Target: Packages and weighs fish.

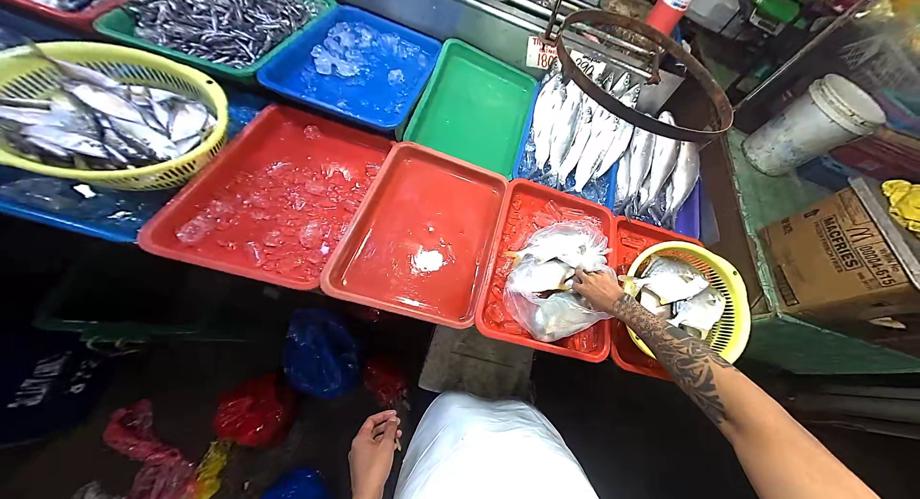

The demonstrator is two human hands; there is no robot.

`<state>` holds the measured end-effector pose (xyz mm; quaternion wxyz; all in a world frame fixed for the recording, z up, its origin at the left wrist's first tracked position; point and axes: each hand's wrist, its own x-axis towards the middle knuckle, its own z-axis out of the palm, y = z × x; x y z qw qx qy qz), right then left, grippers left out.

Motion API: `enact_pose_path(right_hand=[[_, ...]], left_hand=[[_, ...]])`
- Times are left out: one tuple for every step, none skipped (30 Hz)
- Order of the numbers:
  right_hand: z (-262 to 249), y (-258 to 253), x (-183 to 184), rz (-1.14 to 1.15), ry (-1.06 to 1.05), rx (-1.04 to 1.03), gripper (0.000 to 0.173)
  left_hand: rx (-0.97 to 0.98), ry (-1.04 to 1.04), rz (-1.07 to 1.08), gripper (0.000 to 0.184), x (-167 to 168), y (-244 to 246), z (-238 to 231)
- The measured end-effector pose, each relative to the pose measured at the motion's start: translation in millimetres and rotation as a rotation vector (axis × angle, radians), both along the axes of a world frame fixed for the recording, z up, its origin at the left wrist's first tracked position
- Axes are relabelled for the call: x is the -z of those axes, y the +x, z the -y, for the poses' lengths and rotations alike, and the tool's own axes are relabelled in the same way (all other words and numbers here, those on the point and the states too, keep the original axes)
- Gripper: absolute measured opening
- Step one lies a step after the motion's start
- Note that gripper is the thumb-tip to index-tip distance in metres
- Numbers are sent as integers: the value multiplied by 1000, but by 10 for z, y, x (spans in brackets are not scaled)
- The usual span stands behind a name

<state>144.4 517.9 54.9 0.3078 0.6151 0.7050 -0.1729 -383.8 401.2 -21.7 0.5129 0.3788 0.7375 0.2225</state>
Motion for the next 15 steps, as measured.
enact_pose_path(right_hand=[[-5, 8, 30, 5, -10, -26, 42], [-9, 16, 56, 9, -14, -61, 41], [-13, 21, 65, 10, -16, -95, 41], [-24, 21, 61, 9, -15, -124, 41], [-46, 12, 45, 6, -8, -148, 41], [-75, -7, 13, -3, 5, -167, 41], [-99, -32, -32, -15, 21, -181, 41], [-112, -61, -80, -26, 34, -187, 41], [-123, -91, -134, -35, 38, -179, 42], [-133, -124, -199, -39, 29, -159, 43], [-139, -154, -262, -33, 12, -144, 44], [-136, -194, -324, -17, -6, -132, 46], [-126, -242, -384, 0, -18, -117, 49], [-105, -299, -443, 20, -20, -108, 49], [-75, -376, -508, 48, -15, -99, 47]], left_hand=[[-2, -6, -2, 19, 6, -7, 23], [-4, -12, -3, 19, 19, -14, 47], [-6, -17, -1, 19, 31, -16, 72], [-9, -24, 3, 19, 39, -16, 96], [-16, -27, 2, 19, 43, -17, 114], [-21, -28, -2, 19, 46, -16, 128], [-24, -28, -4, 19, 49, -12, 141], [-22, -26, -2, 20, 55, -5, 152], [-16, -25, 5, 21, 56, 7, 157], [-5, -22, 18, 22, 49, 25, 152], [1, -22, 23, 22, 44, 47, 146], [5, -22, 21, 21, 32, 66, 134], [10, -22, 19, 21, 19, 83, 116], [15, -21, 18, 21, 12, 96, 97], [20, -21, 16, 20, 10, 106, 79]])
